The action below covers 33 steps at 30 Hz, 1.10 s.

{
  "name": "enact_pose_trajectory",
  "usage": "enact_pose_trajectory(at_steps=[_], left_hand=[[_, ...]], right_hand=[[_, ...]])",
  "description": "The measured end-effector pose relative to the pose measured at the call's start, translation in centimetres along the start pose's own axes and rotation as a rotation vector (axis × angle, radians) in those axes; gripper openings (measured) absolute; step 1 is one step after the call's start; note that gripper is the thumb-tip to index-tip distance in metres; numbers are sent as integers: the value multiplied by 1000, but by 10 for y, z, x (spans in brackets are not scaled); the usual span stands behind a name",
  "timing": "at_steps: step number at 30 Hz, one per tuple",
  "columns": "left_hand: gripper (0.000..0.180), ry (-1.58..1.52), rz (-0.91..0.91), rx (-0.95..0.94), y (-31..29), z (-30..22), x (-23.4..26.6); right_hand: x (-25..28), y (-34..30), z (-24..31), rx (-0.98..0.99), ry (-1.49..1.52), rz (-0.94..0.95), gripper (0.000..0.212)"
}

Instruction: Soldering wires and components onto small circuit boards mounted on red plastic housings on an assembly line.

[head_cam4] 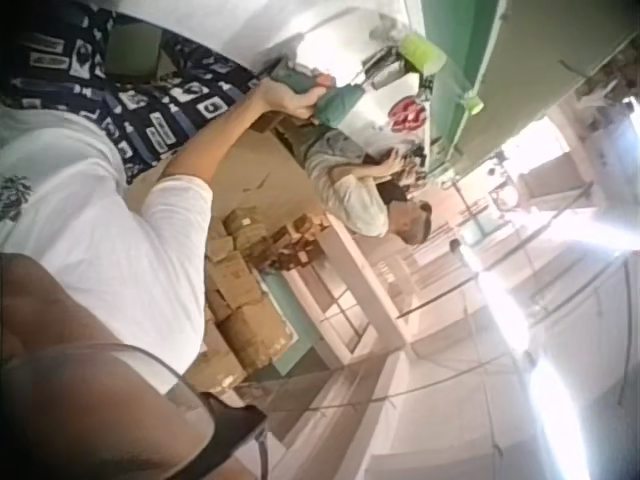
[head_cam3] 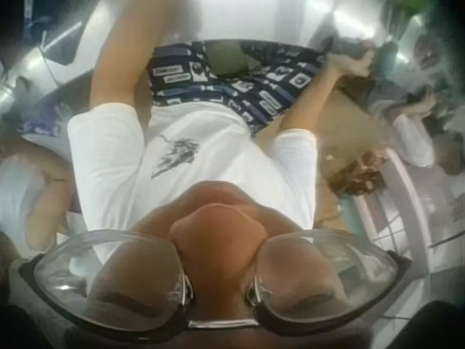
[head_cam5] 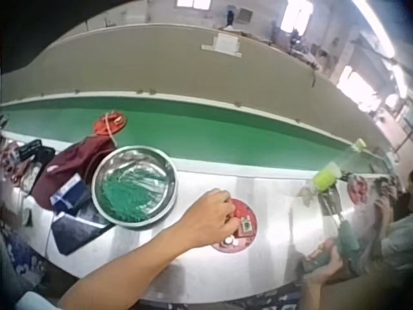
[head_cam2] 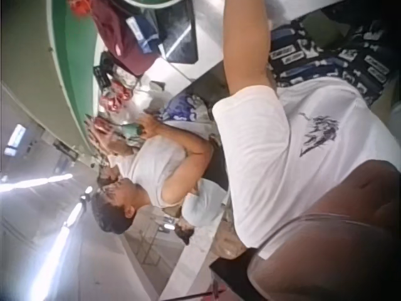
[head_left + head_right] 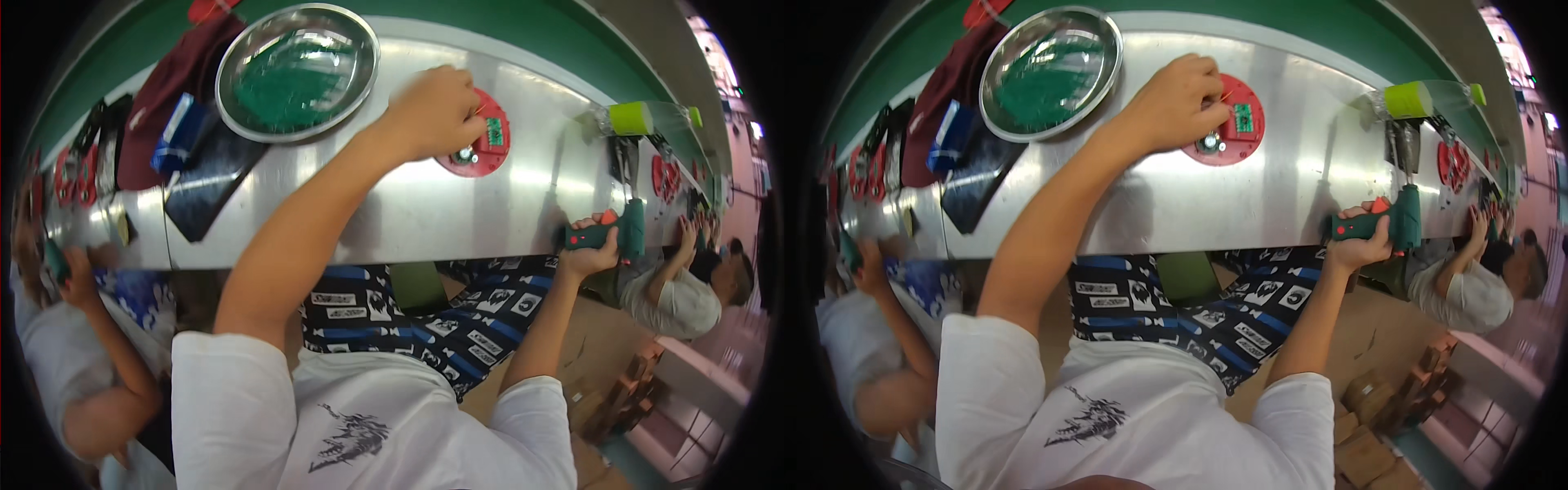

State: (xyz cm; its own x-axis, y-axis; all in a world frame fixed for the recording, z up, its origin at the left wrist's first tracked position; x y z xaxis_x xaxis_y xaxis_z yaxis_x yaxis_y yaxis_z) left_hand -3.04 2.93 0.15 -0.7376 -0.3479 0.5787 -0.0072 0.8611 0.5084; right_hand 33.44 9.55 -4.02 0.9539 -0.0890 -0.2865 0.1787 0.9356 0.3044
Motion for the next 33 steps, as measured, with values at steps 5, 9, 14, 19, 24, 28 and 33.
enact_pose_trajectory(at_steps=[5, 9, 14, 19, 24, 28, 33], left_hand=[[24, -69, 74, 94, -6, 22, 14], [22, -112, 73, -33, -3, 19, 11], [23, -116, 125, 28, -7, 8, 18], [47, 74, -123, -84, -4, -8, 55], [49, 546, -255, -50, -7, -20, 129], [42, 421, -117, 223, -33, 20, 149], [27, 439, -125, 339, -55, 43, 164]], right_hand=[[-18, 3, -20, -257, 103, 17, 31], [-12, 1, -14, -218, -4, -27, 39], [-2, 3, -15, -93, -60, 0, 44], [-18, 6, -15, -110, -92, -1, 40], [-28, 10, -11, -127, -101, 58, 37], [-47, 16, -5, -109, -82, 179, 35], [-79, 36, 26, 41, -58, 299, 35]])
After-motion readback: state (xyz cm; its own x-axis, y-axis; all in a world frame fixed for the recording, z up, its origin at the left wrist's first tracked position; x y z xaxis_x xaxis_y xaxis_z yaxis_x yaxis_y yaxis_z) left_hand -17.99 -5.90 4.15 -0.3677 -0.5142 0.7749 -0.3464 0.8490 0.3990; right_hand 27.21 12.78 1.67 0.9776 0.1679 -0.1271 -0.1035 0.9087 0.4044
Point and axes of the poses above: each hand's wrist, its own y-axis towards the middle knuckle, its own x-axis out of the back of the hand, z = x × y, the point moved 5 cm from there along y, towards the middle knuckle, and after that the axes turned 5 degrees about -y, right-handed, at the moved point
